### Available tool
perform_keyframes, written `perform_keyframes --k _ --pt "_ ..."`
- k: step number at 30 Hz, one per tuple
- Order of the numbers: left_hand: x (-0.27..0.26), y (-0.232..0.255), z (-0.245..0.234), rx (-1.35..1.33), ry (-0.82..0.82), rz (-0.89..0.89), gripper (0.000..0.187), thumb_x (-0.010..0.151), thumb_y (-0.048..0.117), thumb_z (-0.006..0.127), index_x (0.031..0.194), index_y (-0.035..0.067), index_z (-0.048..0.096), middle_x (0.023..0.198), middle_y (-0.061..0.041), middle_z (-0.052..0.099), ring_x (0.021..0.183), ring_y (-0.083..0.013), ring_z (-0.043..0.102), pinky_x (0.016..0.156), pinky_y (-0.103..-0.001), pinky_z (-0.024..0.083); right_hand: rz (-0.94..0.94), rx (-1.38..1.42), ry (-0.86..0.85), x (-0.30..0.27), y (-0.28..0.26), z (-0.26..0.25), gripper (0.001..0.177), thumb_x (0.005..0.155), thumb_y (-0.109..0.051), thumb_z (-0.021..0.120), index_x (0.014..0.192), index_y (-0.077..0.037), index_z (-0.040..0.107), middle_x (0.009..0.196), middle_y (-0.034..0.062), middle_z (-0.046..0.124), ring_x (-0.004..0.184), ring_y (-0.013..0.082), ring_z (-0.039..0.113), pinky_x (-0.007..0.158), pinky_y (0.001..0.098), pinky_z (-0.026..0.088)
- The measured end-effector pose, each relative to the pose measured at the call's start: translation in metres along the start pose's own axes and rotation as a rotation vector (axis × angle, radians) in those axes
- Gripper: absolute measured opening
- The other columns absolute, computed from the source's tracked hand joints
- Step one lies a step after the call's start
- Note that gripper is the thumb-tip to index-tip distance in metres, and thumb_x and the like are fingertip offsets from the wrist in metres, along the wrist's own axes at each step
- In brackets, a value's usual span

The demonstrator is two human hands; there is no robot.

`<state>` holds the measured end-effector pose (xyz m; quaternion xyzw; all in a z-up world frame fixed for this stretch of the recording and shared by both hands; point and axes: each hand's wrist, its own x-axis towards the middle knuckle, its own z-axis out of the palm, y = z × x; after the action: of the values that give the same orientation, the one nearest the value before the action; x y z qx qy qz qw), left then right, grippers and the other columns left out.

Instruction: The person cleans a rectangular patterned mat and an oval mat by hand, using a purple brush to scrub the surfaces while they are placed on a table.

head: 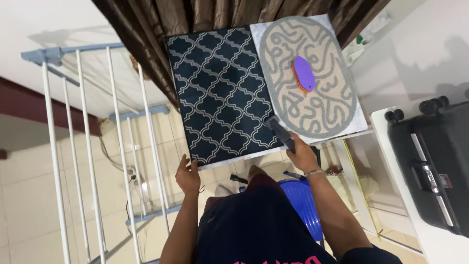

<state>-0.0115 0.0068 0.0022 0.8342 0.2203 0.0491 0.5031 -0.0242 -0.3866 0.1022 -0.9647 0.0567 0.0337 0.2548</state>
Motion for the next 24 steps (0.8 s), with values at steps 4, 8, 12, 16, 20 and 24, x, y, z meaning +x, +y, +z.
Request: perform_keyframes --k 4,8,12,16,20,24 --pt "-0.01 -0.007 -0.006 -0.013 0.062 0.087 0.028 0.087 0.009 0.078 0.114 0.003 0.074 0.104 -0.014 0.074 0.081 -0.0235 0.073 0.07 -0.036 0.06 0.085 -0.073 -0.339 0.028 -0.059 0.026 0.07 0.084 -0.016 0.072 0.146 -0.029 0.044 0.104 0.0207 0.074 0.099 0.0395 0.072 0.085 0.0481 0.056" --pt "0.0 -0.022 0.004 -0.089 0.06 -0.022 0.023 0.083 0.008 0.08 0.106 0.006 0.078 0.096 -0.011 0.075 0.077 -0.0221 0.074 0.07 -0.034 0.058 -0.199 -0.018 -0.471 0.057 -0.128 0.061 0.067 0.081 -0.015 0.073 0.142 -0.024 0.047 0.1 0.019 0.072 0.09 0.0393 0.071 0.075 0.0505 0.055" --pt "0.002 -0.039 0.013 -0.131 0.107 -0.124 0.019 0.079 0.012 0.084 0.097 0.006 0.078 0.091 -0.01 0.078 0.08 -0.0201 0.076 0.075 -0.033 0.058 -0.356 -0.058 -0.586 0.071 -0.177 0.084 0.053 0.084 -0.044 0.073 0.131 -0.024 0.058 0.096 0.0135 0.076 0.085 0.0342 0.074 0.074 0.0457 0.056" --pt "0.004 -0.03 0.011 -0.113 0.084 -0.344 0.018 0.076 0.016 0.085 0.093 0.01 0.082 0.087 -0.009 0.08 0.08 -0.0207 0.075 0.079 -0.034 0.058 -0.143 -0.184 -0.684 0.077 -0.197 0.086 0.048 0.092 -0.055 0.059 0.134 -0.031 0.065 0.09 0.0097 0.078 0.085 0.0307 0.076 0.08 0.0453 0.056" --pt "0.005 -0.018 0.003 -0.12 0.041 -0.389 0.02 0.077 0.017 0.084 0.096 0.013 0.083 0.089 -0.007 0.08 0.082 -0.0191 0.075 0.081 -0.033 0.058 -0.198 -0.305 -0.576 0.083 -0.174 0.082 0.046 0.087 -0.058 0.061 0.122 -0.032 0.073 0.097 0.0029 0.078 0.097 0.0252 0.071 0.094 0.0515 0.037" --pt "0.006 -0.018 0.001 -0.104 0.018 -0.359 0.02 0.078 0.02 0.085 0.096 0.014 0.083 0.089 -0.006 0.08 0.083 -0.019 0.075 0.082 -0.033 0.059 -0.212 -0.428 -0.43 0.087 -0.12 0.068 0.049 0.084 -0.061 0.065 0.123 -0.033 0.076 0.106 0.0084 0.076 0.105 0.0271 0.068 0.098 0.0508 0.029"
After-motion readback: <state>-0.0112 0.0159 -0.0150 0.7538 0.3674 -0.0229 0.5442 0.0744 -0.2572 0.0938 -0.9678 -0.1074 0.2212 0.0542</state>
